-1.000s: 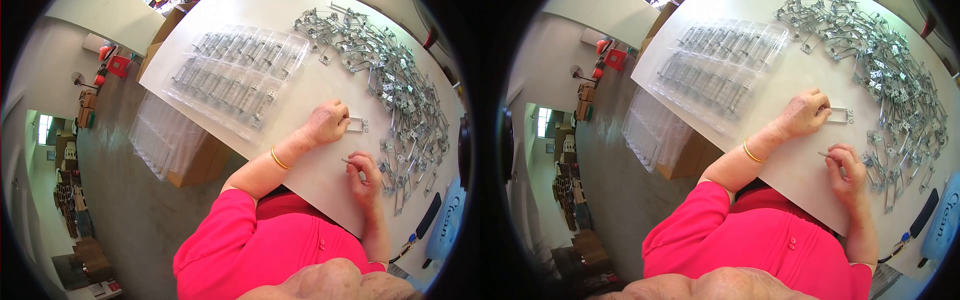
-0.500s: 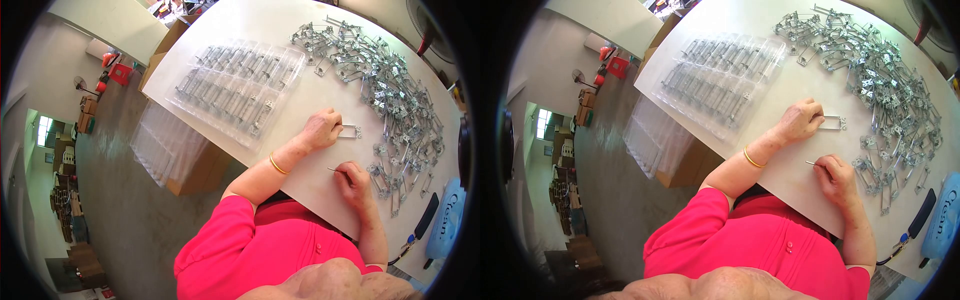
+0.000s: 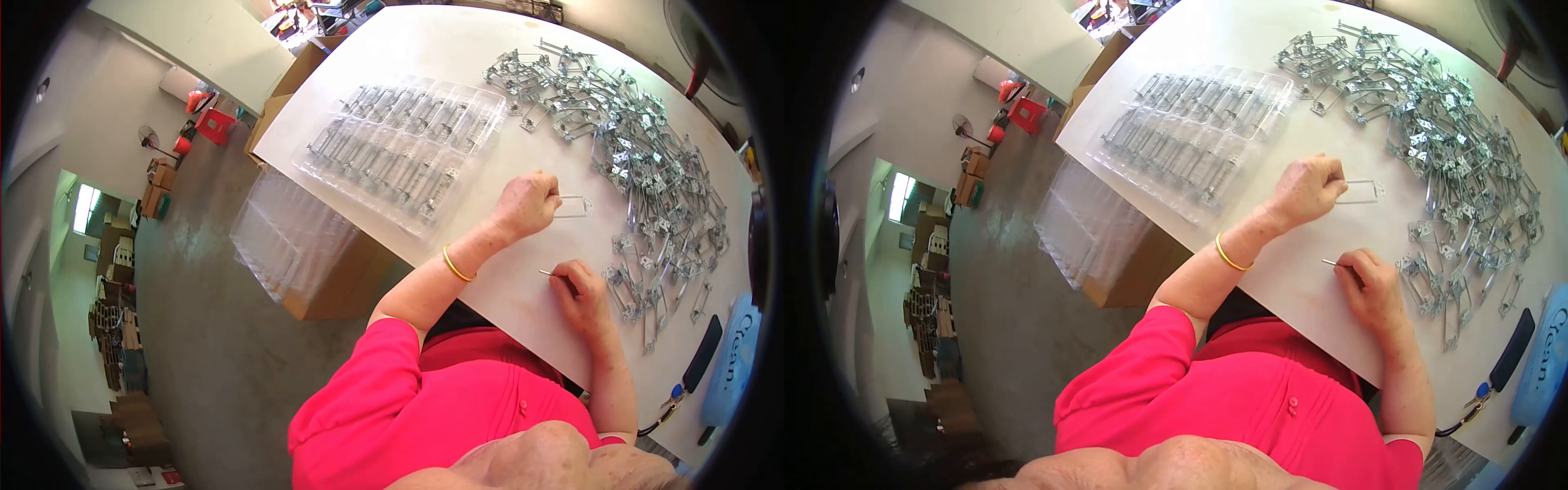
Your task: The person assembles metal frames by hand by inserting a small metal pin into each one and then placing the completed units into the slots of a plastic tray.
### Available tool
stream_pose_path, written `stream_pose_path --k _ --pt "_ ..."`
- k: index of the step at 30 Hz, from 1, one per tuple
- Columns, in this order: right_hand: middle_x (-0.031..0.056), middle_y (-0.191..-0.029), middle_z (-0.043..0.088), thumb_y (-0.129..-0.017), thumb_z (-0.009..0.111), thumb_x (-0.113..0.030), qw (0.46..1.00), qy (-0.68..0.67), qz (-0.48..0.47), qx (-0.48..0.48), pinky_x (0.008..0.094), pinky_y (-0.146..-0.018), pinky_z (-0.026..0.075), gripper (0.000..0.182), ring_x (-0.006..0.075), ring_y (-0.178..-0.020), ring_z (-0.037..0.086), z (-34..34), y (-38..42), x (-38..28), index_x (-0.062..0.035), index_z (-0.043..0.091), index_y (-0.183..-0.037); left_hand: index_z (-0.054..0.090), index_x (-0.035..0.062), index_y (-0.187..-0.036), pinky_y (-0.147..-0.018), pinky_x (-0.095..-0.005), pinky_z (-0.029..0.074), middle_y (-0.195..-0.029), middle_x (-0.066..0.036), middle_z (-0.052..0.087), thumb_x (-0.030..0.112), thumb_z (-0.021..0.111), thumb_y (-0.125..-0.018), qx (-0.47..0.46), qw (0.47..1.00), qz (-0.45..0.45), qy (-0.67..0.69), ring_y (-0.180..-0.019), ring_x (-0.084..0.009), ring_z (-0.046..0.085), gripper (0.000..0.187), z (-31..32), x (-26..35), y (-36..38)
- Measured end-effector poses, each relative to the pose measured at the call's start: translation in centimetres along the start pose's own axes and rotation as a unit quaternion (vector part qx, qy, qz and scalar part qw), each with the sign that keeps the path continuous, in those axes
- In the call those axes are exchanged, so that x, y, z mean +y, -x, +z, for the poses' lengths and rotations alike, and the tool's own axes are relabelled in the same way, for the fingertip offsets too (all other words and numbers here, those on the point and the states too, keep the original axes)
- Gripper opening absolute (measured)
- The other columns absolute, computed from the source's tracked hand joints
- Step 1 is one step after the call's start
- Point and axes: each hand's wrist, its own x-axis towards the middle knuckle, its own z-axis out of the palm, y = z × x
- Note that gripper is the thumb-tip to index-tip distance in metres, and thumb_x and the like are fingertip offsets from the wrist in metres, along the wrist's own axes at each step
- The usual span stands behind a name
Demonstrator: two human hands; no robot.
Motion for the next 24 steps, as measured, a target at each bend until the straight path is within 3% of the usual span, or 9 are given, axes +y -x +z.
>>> stream_pose_path --k 2,8,10,14,16,17,18,20,24 --pt "0.0142 -0.083 0.066 -0.086 0.07 0.001 1.0 0.002 0.0 0.006 0.036 -0.06 0.051 0.007 0.0297 -0.067 0.065 -0.1 0.1 0.1 -0.0007 0.065 -0.091 0.07 -0.0005 -0.083 -0.069 -0.0409 0.053 -0.078 -0.018 0.069 0.011 0.072 -0.084 0.009 1.0 0.002 -0.002 -0.074 -0.0307 0.069 0.012 -1.3 0.6 -0.3" --pt "0.0138 -0.083 0.065 -0.086 0.07 0.001 0.999 -0.024 -0.022 0.02 0.0373 -0.063 0.051 0.008 0.0309 -0.071 0.065 0.0 0.5 1.0 -0.0015 0.065 -0.091 0.071 -0.0019 -0.081 -0.057 -0.0299 0.051 -0.065 -0.009 0.068 0.01 0.073 -0.086 0.068 0.996 -0.018 -0.052 -0.06 -0.0115 0.063 0.013 -7.8 0.3 -2.1" --pt "0.0137 -0.083 0.066 -0.085 0.071 0.001 0.999 -0.029 -0.018 0.009 0.0371 -0.062 0.051 0.008 0.0311 -0.07 0.065 -0.1 0.6 1.2 -0.0021 0.065 -0.091 0.071 -0.0011 -0.08 -0.053 -0.0262 0.049 -0.065 -0.004 0.067 0.011 0.072 -0.087 0.105 0.99 -0.078 -0.044 -0.057 -0.0083 0.061 0.014 -10.1 -0.9 -2.8" --pt "0.0136 -0.082 0.065 -0.085 0.071 0.0 0.999 -0.035 -0.034 0.016 0.0375 -0.062 0.051 0.009 0.0314 -0.07 0.065 0.0 0.4 1.4 -0.0025 0.065 -0.09 0.07 -0.0008 -0.079 -0.049 -0.0242 0.048 -0.065 -0.003 0.067 0.012 0.072 -0.087 0.13 0.982 -0.123 -0.066 -0.054 -0.0073 0.06 0.015 -13.9 -2.6 -4.1" --pt "0.0134 -0.081 0.064 -0.085 0.072 0.0 0.999 -0.027 -0.037 0.016 0.0383 -0.061 0.051 0.009 0.0315 -0.069 0.064 0.0 0.4 1.4 -0.0027 0.064 -0.089 0.072 0.0006 -0.076 -0.063 -0.0343 0.054 -0.068 -0.011 0.071 0.014 0.073 -0.082 0.142 0.973 -0.155 -0.092 -0.062 -0.0186 0.067 0.014 -14.7 -4.7 -4.8" --pt "0.0134 -0.081 0.064 -0.085 0.072 0.0 0.999 -0.027 -0.038 0.018 0.0383 -0.061 0.051 0.009 0.0315 -0.069 0.064 0.0 0.5 1.5 -0.0027 0.064 -0.089 0.072 0.0006 -0.076 -0.064 -0.0346 0.054 -0.068 -0.012 0.071 0.016 0.073 -0.08 0.145 0.971 -0.162 -0.098 -0.064 -0.0201 0.069 0.016 -14.8 -5.5 -5.1" --pt "0.0134 -0.08 0.064 -0.084 0.072 0.0 0.999 -0.025 -0.037 0.015 0.0385 -0.061 0.05 0.009 0.0315 -0.069 0.064 0.1 0.5 1.6 -0.0029 0.064 -0.089 0.072 0.0006 -0.076 -0.064 -0.0346 0.054 -0.068 -0.012 0.071 0.016 0.073 -0.08 0.145 0.971 -0.161 -0.098 -0.064 -0.0201 0.069 0.016 -14.7 -6.2 -5.4" --pt "0.0134 -0.08 0.063 -0.084 0.072 0.0 0.999 -0.022 -0.037 0.012 0.0387 -0.06 0.05 0.009 0.0316 -0.068 0.063 0.1 0.4 1.7 -0.0031 0.064 -0.089 0.071 -0.0013 -0.078 -0.046 -0.0264 0.051 -0.065 -0.006 0.068 0.013 0.073 -0.083 0.115 0.971 -0.156 -0.142 -0.052 -0.0098 0.062 0.016 -14.3 -7.5 -6.2" --pt "0.0133 -0.079 0.063 -0.084 0.072 0.0 0.999 -0.023 -0.044 0.015 0.0387 -0.059 0.05 0.01 0.0316 -0.067 0.063 0.1 0.3 1.5 -0.0034 0.064 -0.089 0.071 -0.0004 -0.076 -0.051 -0.0307 0.053 -0.064 -0.008 0.068 0.017 0.072 -0.081 0.113 0.966 -0.156 -0.173 -0.054 -0.0128 0.064 0.019 -13.3 -8.7 -7.2"
